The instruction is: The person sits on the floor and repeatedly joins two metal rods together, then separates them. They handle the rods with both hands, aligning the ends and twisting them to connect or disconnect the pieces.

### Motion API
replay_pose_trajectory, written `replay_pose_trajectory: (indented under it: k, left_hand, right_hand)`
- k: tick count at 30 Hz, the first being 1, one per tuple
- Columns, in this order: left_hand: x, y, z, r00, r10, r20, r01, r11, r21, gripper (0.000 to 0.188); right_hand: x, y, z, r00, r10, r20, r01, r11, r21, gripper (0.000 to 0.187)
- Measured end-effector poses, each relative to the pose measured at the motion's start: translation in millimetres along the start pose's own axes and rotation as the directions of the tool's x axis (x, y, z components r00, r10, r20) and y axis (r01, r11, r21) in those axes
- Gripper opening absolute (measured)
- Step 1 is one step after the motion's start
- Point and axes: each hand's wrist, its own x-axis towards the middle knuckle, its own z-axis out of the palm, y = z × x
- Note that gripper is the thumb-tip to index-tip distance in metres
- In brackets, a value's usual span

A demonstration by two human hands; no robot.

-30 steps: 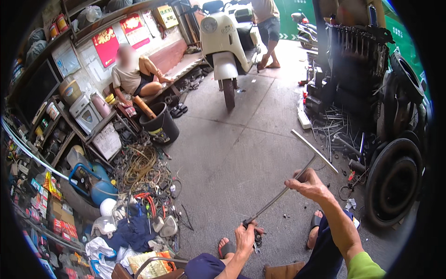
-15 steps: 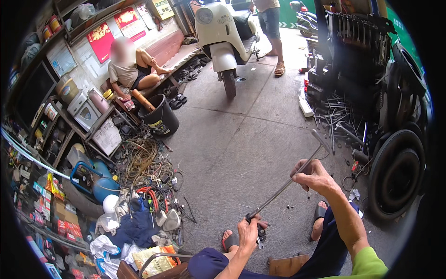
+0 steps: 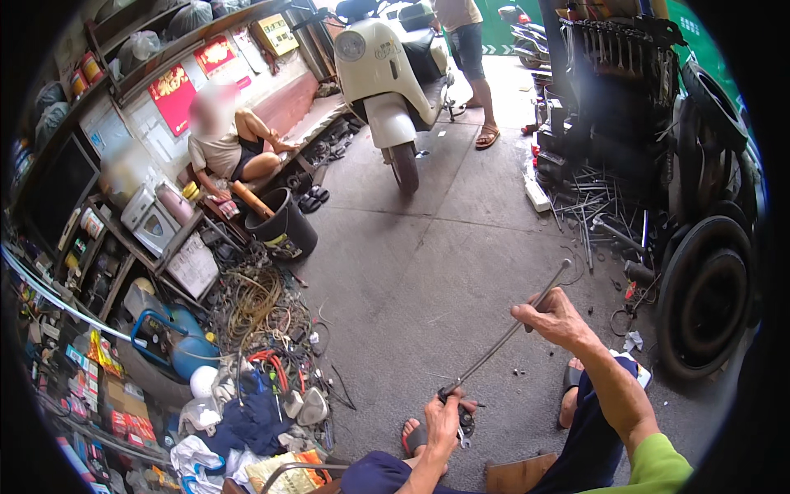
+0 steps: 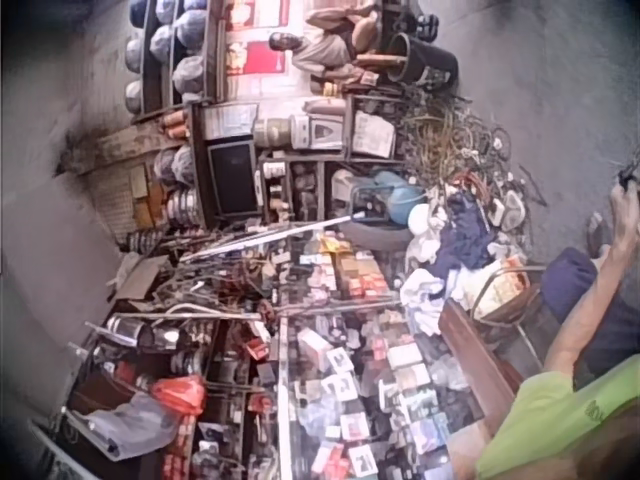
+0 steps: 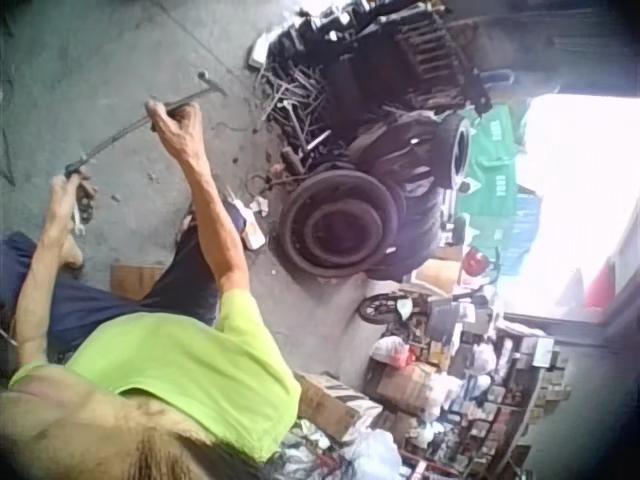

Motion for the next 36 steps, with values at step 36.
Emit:
replay_pose_trajectory:
  k: [36]
  left_hand:
    - [-5,32,31,0.990,0.058,0.130,-0.044,0.993,-0.110,0.019]
  right_hand:
    - [-8,15,17,0.998,-0.033,-0.056,0.050,0.931,0.361,0.016]
